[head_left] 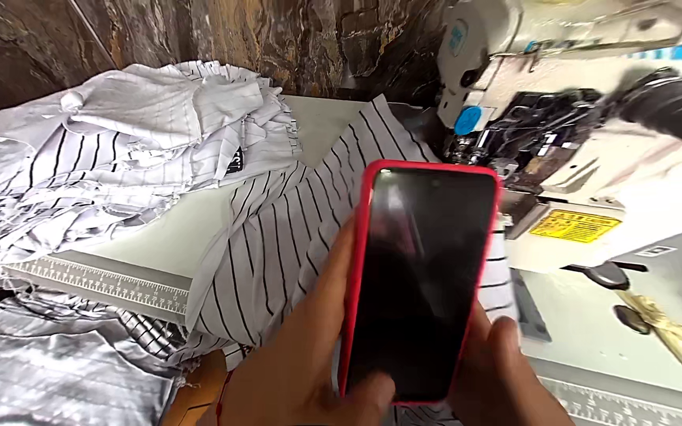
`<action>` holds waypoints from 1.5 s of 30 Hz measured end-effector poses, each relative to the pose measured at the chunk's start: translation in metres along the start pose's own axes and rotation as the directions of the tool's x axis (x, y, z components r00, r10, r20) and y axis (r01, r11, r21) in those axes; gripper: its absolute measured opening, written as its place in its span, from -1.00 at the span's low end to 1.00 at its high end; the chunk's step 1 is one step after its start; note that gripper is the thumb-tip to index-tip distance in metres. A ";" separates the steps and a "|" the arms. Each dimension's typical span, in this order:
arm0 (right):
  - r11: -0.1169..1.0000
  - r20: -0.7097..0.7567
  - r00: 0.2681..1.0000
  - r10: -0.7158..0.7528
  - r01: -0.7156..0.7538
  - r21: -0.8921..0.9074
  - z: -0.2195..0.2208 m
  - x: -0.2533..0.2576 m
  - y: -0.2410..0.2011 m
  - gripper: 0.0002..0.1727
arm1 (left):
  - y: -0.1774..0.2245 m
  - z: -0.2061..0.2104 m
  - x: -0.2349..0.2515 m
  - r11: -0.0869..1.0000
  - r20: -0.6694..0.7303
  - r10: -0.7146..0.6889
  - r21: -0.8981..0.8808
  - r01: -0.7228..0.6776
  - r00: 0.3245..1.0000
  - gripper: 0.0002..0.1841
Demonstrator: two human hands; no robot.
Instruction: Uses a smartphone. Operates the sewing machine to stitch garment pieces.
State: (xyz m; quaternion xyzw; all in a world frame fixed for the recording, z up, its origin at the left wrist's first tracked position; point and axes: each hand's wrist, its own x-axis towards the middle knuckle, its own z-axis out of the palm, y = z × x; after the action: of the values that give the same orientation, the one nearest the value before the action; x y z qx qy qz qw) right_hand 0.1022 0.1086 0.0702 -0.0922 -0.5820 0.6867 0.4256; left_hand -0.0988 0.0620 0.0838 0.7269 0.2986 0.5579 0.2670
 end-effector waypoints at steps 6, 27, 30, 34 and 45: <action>0.994 -0.189 0.981 0.038 -0.019 0.105 -0.022 -0.063 -0.039 -0.58 | 0.014 0.030 0.002 0.961 0.085 0.019 0.274 -0.041 0.996 -0.20; 0.969 -0.573 0.808 -0.140 -0.009 -0.249 -0.166 -0.041 -0.097 -0.55 | 0.019 0.042 -0.020 0.982 0.241 -0.107 0.179 0.064 0.965 -0.55; 0.972 -0.573 0.807 -0.144 0.005 -0.237 -0.164 -0.041 -0.098 -0.55 | 0.019 0.044 -0.018 0.980 0.250 -0.113 0.190 0.066 0.962 -0.58; 0.977 -0.589 0.796 -0.144 0.019 -0.213 -0.164 -0.042 -0.094 -0.54 | 0.018 0.044 -0.017 0.978 0.249 -0.107 0.201 0.057 0.963 -0.60; 0.800 -0.544 0.818 -0.187 -0.195 -0.568 -0.165 -0.062 -0.086 -0.23 | 0.016 0.035 -0.029 0.978 0.232 -0.127 0.193 0.083 0.964 -0.66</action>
State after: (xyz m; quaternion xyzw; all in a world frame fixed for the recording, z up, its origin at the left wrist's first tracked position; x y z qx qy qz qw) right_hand 0.2848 0.1813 0.0724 -0.4260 -0.6123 0.4067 0.5275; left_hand -0.0688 0.0281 0.0687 0.7941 0.3515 0.4201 0.2634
